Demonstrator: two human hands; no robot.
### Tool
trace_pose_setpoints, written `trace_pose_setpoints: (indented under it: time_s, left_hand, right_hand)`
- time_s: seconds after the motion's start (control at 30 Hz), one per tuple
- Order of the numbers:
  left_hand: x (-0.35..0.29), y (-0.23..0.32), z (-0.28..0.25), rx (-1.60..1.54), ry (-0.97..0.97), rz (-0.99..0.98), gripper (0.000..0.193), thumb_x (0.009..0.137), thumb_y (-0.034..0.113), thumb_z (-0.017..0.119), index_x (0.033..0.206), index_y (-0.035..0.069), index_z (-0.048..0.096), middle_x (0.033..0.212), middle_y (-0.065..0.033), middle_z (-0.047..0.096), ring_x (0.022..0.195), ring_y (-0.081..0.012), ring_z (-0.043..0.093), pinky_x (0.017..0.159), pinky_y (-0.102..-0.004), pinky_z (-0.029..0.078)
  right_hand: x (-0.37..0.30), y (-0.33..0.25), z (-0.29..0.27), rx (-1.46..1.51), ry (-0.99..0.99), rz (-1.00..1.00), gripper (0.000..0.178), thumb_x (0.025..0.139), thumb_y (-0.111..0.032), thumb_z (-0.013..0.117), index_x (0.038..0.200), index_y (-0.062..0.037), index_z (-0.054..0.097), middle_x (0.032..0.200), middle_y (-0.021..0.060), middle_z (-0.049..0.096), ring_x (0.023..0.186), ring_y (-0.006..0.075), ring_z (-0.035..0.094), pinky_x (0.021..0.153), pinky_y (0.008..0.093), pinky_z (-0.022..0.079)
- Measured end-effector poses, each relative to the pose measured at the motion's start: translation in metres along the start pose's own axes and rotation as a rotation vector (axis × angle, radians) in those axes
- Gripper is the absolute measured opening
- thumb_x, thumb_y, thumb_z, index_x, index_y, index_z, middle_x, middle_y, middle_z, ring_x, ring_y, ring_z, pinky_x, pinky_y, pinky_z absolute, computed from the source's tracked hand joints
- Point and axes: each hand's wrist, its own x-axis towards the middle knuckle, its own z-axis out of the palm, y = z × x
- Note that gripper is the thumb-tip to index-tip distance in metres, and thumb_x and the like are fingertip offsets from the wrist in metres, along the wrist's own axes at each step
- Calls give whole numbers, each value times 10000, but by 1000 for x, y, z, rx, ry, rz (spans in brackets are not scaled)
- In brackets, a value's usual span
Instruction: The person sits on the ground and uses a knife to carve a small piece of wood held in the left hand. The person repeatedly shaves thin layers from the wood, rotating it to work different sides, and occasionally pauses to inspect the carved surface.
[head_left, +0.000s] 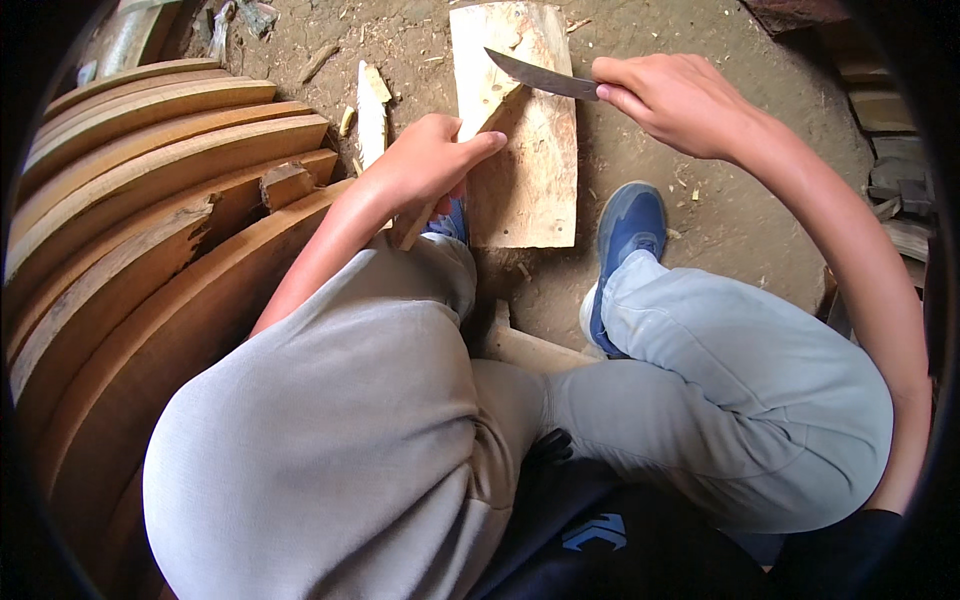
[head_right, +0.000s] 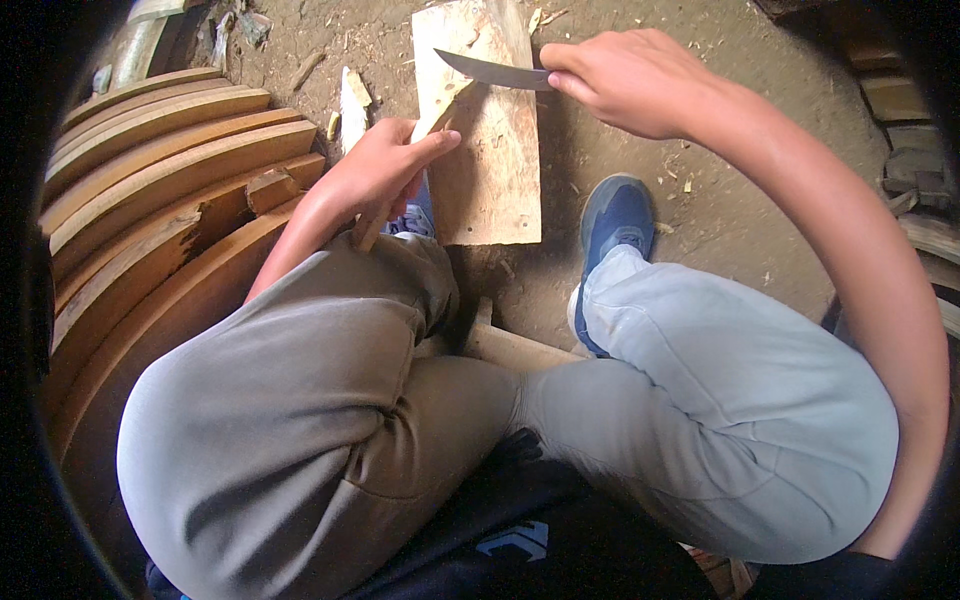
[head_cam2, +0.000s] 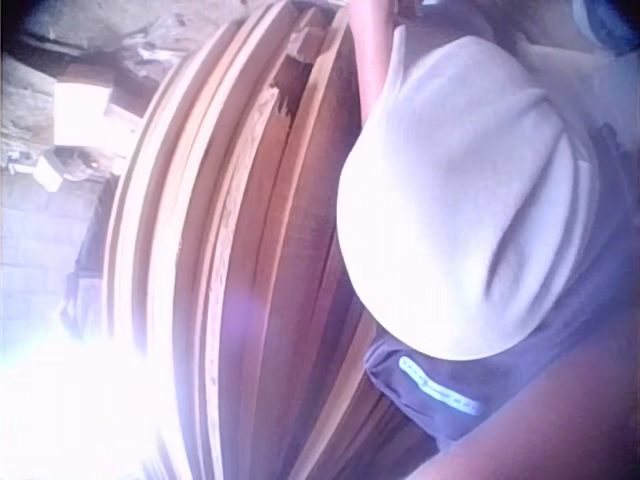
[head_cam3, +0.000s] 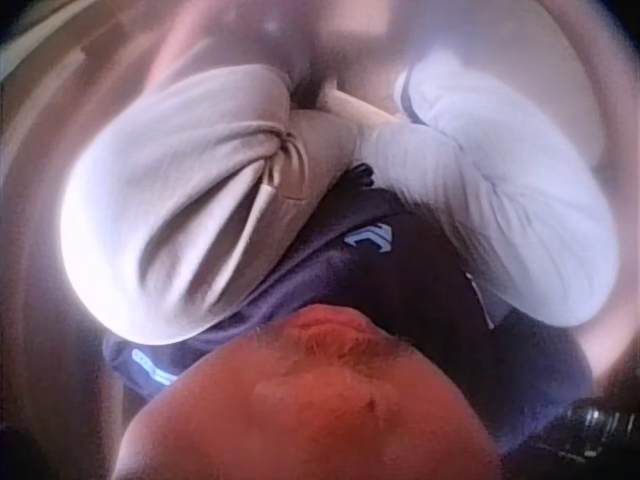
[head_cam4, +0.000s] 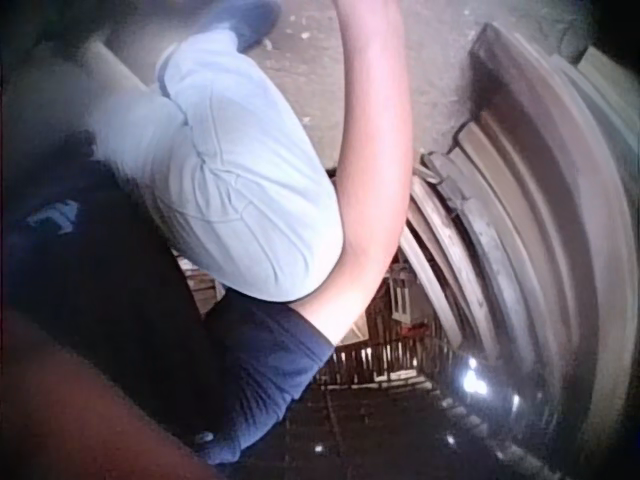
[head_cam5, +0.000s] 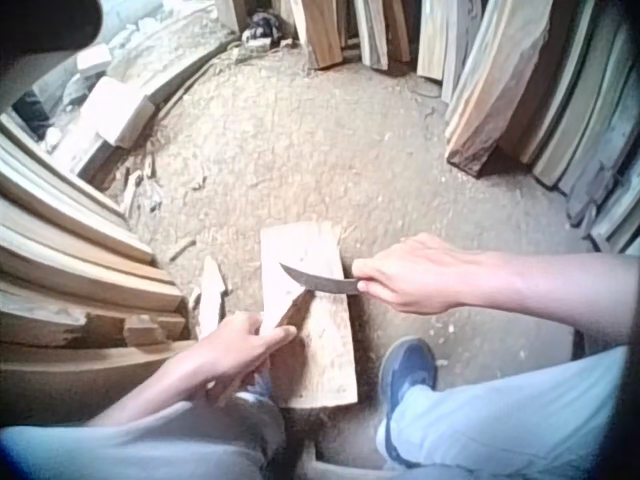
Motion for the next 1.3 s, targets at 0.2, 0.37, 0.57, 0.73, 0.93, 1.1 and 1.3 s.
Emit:
trace_pose_setpoints:
  time_s: [0.2, 0.37, 0.57, 0.73, 0.93, 1.1, 1.3]
  left_hand:
    - [3, -5, 1, -23, -1, -6, 419, 936, 386, 590, 809, -11, 547, 591, -34, 510, 445, -142, 517, 395, -324, 456]
    - [0, -3, 3, -45, 24, -33, 384, 932, 352, 584, 803, -8, 542, 578, -28, 495, 430, -140, 502, 378, -322, 439]
    - [3, -8, 5, -56, 34, -21, 367, 925, 336, 587, 787, 2, 524, 553, -22, 472, 393, -139, 470, 354, -323, 416]
    - [2, -7, 6, -60, 57, -24, 350, 918, 315, 590, 777, 1, 525, 536, -24, 458, 380, -144, 463, 345, -331, 408]
    - [-1, -5, 10, -13, 114, -16, 331, 903, 275, 584, 838, -49, 572, 542, -38, 487, 378, -153, 480, 341, -335, 408]
    - [-1, -1, 14, 41, 141, 11, 332, 916, 272, 563, 835, -50, 564, 541, -25, 481, 375, -146, 491, 332, -331, 407]
    - [-2, -5, 15, 26, 160, 19, 335, 918, 272, 561, 820, -48, 564, 537, -26, 479, 369, -143, 481, 329, -334, 402]
  right_hand:
    - [-3, 9, 9, -9, 157, -56, 284, 1007, -321, 459, 1000, -66, 581, 759, 137, 638, 744, 324, 647, 704, 468, 480]
    - [-4, 1, -3, -11, 78, -20, 261, 1027, -341, 435, 980, -98, 516, 808, 150, 614, 837, 382, 612, 714, 516, 446]
    - [-5, -3, -3, 5, 33, -28, 263, 1028, -341, 435, 977, -100, 526, 821, 145, 620, 834, 375, 615, 714, 509, 452]
    - [-4, -4, -5, -2, 27, -23, 254, 1023, -334, 449, 974, -97, 528, 816, 138, 621, 825, 369, 617, 705, 495, 456]
    - [6, 6, -5, -55, 59, -130, 228, 1010, -314, 486, 973, -94, 533, 782, 143, 610, 800, 373, 614, 685, 495, 447]
    - [16, 17, -5, -43, 43, -180, 227, 1011, -313, 488, 976, -94, 537, 771, 155, 603, 790, 376, 612, 688, 499, 439]
    - [20, 6, -34, 35, -231, -132, 398, 1007, -385, 444, 1257, -111, 590, 1053, 215, 684, 1001, 371, 662, 855, 485, 517]
